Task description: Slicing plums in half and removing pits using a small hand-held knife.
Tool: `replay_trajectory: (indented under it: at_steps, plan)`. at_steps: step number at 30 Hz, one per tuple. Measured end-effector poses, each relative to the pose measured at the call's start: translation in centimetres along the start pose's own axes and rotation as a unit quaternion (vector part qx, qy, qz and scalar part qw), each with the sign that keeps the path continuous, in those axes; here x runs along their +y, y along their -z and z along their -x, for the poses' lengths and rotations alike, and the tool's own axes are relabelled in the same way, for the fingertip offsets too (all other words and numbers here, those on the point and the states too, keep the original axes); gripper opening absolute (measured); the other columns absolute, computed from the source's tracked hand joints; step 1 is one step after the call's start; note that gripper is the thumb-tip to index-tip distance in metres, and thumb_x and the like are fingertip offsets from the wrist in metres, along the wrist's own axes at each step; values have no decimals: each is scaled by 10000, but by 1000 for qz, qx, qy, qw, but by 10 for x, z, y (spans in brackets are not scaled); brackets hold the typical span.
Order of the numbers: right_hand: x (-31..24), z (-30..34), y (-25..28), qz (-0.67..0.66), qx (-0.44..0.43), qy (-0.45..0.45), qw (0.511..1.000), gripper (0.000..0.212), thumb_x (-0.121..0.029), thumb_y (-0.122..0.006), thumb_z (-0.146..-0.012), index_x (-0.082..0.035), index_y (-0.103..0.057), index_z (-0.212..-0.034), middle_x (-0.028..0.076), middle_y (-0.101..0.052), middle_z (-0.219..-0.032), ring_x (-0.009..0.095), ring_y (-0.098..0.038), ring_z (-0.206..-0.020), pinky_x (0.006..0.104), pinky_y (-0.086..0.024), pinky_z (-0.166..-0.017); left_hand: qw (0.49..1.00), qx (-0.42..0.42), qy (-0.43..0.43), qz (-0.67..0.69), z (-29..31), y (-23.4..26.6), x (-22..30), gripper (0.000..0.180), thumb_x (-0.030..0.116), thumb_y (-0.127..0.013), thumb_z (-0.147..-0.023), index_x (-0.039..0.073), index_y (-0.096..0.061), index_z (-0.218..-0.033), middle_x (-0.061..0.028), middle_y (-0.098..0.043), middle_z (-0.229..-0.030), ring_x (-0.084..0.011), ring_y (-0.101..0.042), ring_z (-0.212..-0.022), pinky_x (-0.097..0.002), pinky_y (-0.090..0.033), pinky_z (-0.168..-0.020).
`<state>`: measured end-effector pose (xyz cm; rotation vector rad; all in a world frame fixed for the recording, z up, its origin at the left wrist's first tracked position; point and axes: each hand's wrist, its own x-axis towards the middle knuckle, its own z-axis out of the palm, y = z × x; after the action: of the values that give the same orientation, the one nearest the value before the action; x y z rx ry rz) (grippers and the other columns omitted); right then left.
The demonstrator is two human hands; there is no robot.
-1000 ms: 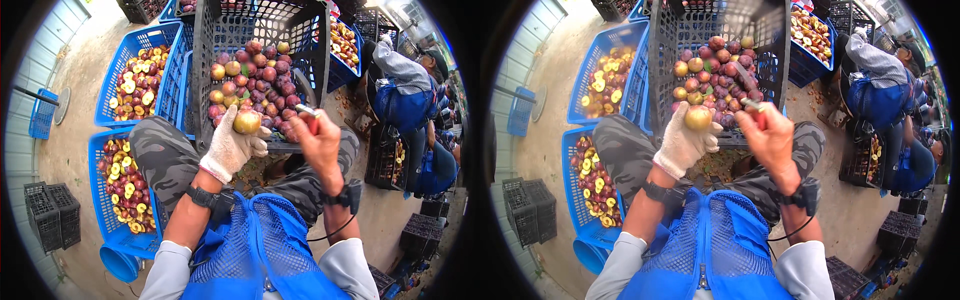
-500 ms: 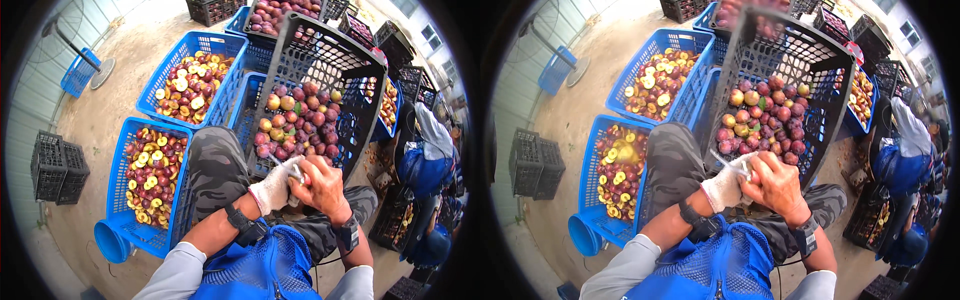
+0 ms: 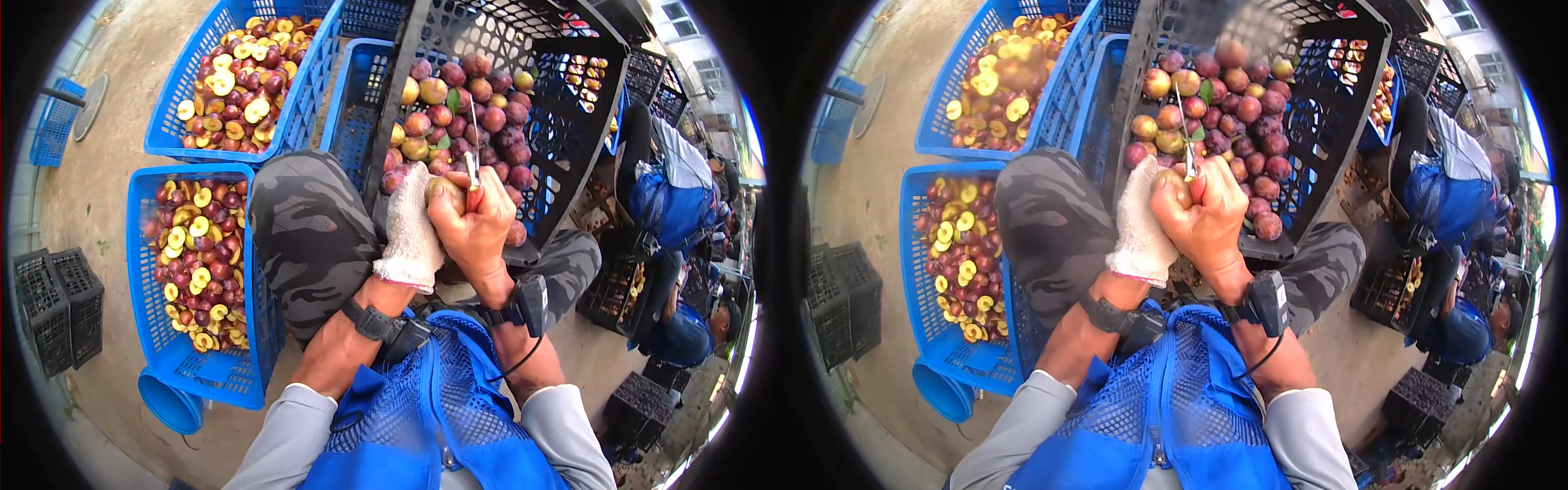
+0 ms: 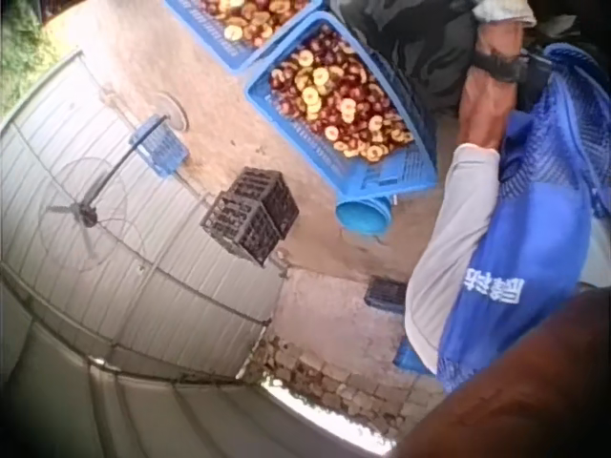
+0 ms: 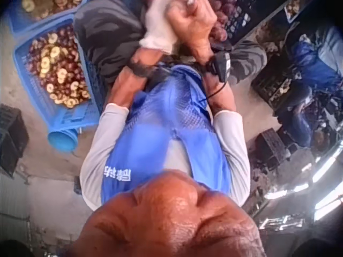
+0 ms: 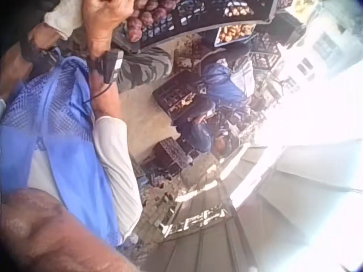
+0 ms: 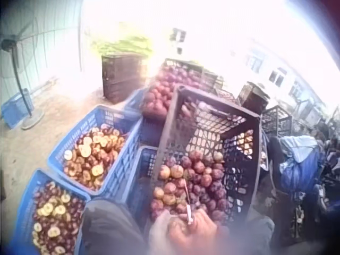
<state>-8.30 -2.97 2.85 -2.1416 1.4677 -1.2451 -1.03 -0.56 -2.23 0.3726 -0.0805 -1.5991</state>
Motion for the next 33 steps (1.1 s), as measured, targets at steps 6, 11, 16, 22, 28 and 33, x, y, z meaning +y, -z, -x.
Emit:
replay_trajectory:
  at_steps: [6,11,16,22,28,33]
  plan:
    - [-7,6,-3,-220,73,-283,931,135,-134,-673,-902,-7,-660,-859,-24,-624,-700,86,-541,-563,254,-447,-534,982,82,-55,-163,-11,8,-3,294,299,-480,-1063,79,-647,-965,-31,-682,-945,-112,-629,-820,-293,-502,-749]
    - [7,5,31,-465,29,-457,758,230,-279,-614,-961,-64,-648,-888,3,-595,-610,93,-458,-357,231,-346,-311,974,133,180,10,-1,-20,18,419,494,-499,-1010,116,-638,-1128,-51,-702,-1067,-226,-700,-953,-369,-571,-774]
    - [-5,3,40,-472,36,-461,751,274,-316,-595,-971,-52,-671,-973,18,-622,-636,96,-477,-351,222,-368,-311,971,59,230,43,7,-21,31,464,518,-437,-1028,114,-627,-1157,-25,-695,-966,-137,-633,-629,-219,-442,-435]
    - [-52,-151,-5,-308,-118,-152,932,387,-427,-598,-1018,-49,-656,-958,9,-652,-733,78,-590,-534,247,-414,-483,995,80,45,27,21,-50,95,595,569,-408,-1032,34,-670,-1018,-95,-646,-705,-173,-519,-534,-295,-390,-510]
    - [73,-130,-1,-165,-80,-238,954,250,-270,-714,-878,-21,-692,-865,10,-632,-701,90,-551,-629,298,-458,-574,806,234,-424,-340,75,-22,238,403,301,-470,-1026,-26,-661,-1164,-134,-702,-942,-216,-647,-809,-337,-532,-754]
    - [137,-58,-81,-18,-101,-219,970,290,-283,-777,-802,-42,-631,-868,71,-597,-683,184,-568,-643,362,-490,-628,603,357,-476,-532,88,-5,257,291,183,-543,-1015,-33,-656,-1172,-135,-656,-1202,-226,-619,-1100,-359,-484,-998]
